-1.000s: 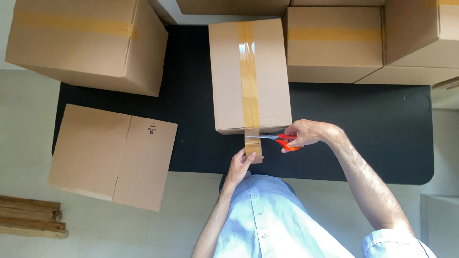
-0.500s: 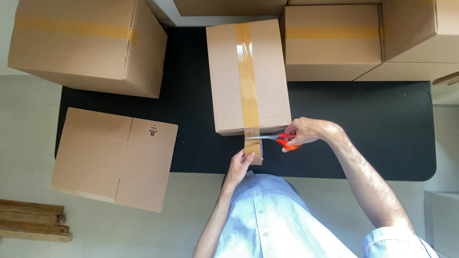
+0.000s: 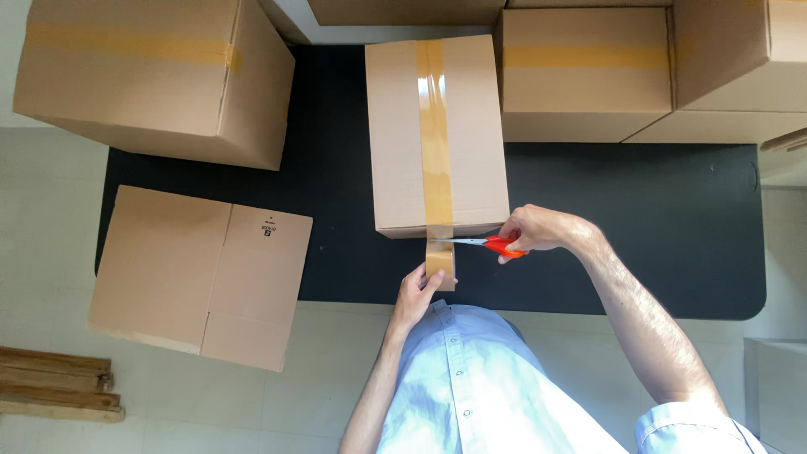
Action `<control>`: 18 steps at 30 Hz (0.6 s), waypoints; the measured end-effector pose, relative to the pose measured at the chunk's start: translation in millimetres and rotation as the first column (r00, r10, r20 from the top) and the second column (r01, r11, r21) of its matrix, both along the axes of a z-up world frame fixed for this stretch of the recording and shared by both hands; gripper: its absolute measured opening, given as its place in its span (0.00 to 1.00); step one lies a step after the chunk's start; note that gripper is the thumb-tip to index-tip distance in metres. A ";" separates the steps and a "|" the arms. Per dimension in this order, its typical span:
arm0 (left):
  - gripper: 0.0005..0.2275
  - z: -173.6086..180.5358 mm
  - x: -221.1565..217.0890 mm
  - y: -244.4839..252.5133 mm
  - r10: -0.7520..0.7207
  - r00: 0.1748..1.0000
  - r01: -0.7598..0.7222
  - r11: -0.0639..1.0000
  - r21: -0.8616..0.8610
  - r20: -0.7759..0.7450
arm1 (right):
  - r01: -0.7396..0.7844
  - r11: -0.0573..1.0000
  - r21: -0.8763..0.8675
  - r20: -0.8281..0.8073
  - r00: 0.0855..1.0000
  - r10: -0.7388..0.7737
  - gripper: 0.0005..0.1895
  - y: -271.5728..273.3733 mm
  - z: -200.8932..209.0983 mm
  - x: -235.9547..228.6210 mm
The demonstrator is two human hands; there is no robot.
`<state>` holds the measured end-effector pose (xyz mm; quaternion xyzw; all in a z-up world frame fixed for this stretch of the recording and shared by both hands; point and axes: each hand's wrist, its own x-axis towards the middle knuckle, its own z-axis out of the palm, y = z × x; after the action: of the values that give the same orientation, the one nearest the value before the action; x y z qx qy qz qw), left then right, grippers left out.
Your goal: The person seals cardboard boxes using a handheld tape roll and scissors, pressing the tape down by hand and folding the box flaps together before applying tape.
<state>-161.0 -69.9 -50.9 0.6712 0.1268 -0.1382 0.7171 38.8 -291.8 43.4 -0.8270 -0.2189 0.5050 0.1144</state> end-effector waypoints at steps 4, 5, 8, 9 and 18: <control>0.25 2.3 -3.0 5.8 0.003 1.000 -0.003 1.000 0.016 0.020 | 0.003 1.000 0.007 -0.009 1.000 -0.003 0.24 1.5 -0.9 -3.8; 0.25 4.3 -3.3 6.5 -0.006 1.000 0.006 1.000 0.031 0.017 | 0.007 1.000 0.010 -0.005 1.000 -0.007 0.25 2.5 -0.4 -4.3; 0.24 2.7 -7.5 8.8 -0.022 1.000 0.023 0.999 0.042 -0.012 | -0.004 1.000 0.012 0.008 1.000 0.004 0.24 2.4 -5.6 -8.0; 0.24 1.0 -8.6 9.9 -0.029 0.999 0.031 0.999 0.041 -0.033 | -0.018 1.000 0.014 0.023 1.000 0.017 0.23 2.2 -8.4 -8.7; 0.24 -10.5 -22.8 29.0 -0.032 0.990 0.065 0.968 0.244 -0.138 | 0.082 0.995 -0.057 -0.035 0.996 -0.085 0.30 -0.8 -0.4 -28.2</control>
<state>-183.8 -41.0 -61.4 0.7476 0.1742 -0.1835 0.6141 10.5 -292.6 42.9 -0.8286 -0.1679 0.5211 0.1167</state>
